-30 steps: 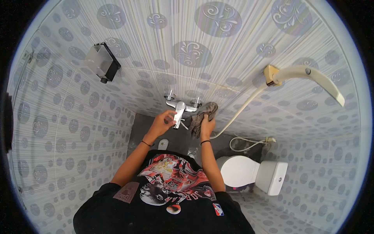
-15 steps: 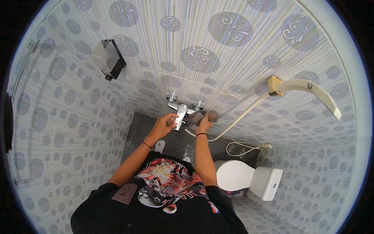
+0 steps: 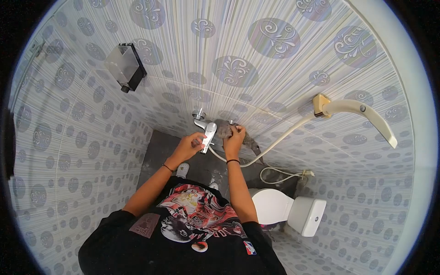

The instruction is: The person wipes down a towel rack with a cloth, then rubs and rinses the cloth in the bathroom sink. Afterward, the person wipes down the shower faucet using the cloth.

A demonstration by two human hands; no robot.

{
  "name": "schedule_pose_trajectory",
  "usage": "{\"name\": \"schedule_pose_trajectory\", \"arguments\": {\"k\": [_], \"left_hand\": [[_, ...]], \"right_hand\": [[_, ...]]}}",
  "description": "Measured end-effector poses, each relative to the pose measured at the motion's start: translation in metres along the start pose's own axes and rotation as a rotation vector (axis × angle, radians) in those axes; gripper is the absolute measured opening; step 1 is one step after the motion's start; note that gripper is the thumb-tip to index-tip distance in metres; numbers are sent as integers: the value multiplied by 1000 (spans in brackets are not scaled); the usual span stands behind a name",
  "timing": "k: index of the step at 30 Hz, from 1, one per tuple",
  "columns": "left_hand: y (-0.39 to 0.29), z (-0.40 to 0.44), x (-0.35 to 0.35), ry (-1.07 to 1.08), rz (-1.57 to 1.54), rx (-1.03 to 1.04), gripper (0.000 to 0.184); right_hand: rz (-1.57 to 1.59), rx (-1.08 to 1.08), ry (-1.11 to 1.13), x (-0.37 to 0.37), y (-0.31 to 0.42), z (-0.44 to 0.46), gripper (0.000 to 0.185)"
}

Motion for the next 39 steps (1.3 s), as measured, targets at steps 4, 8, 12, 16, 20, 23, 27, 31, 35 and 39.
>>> {"name": "schedule_pose_trajectory", "arguments": {"k": [4, 8, 12, 16, 20, 23, 27, 31, 35, 39], "left_hand": [[-2, 0, -2, 4, -3, -18, 28], [2, -3, -1, -2, -25, -14, 28], [-7, -5, -3, -13, 12, -32, 27], [-11, -9, -5, -115, 176, 195, 26], [-34, -8, -3, -163, 479, 433, 25], [-53, 1, 20, -44, 304, 462, 24], [-60, 0, 72, 171, -90, 180, 38], [-46, 14, 90, 182, 75, 286, 39], [-28, 25, 95, 148, -66, 165, 23], [6, 35, 90, -216, -146, 168, 26]], "right_hand": [[95, 411, -23, -2, 4, 7, 32], [-46, 284, -2, 8, -7, 4, 38], [93, 422, 57, 8, -26, 3, 41], [54, 541, 60, -23, -50, -11, 50], [776, 650, 123, -30, -69, -35, 56], [907, 755, 262, -55, -48, -51, 50], [915, 774, 377, -77, -25, -68, 39], [739, 600, 406, -82, -23, -70, 41], [530, 374, 144, -90, -19, -65, 45], [449, 449, 260, -104, -21, -59, 40]]}}
Point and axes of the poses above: each hand's wrist, its own z-axis towards the middle knuckle, its own x-axis out of the palm, y = z × x, the point moved 5 cm from there along z, towards the middle knuckle, and after that the axes turned 12 degrees about -z, right-handed, at the moved point
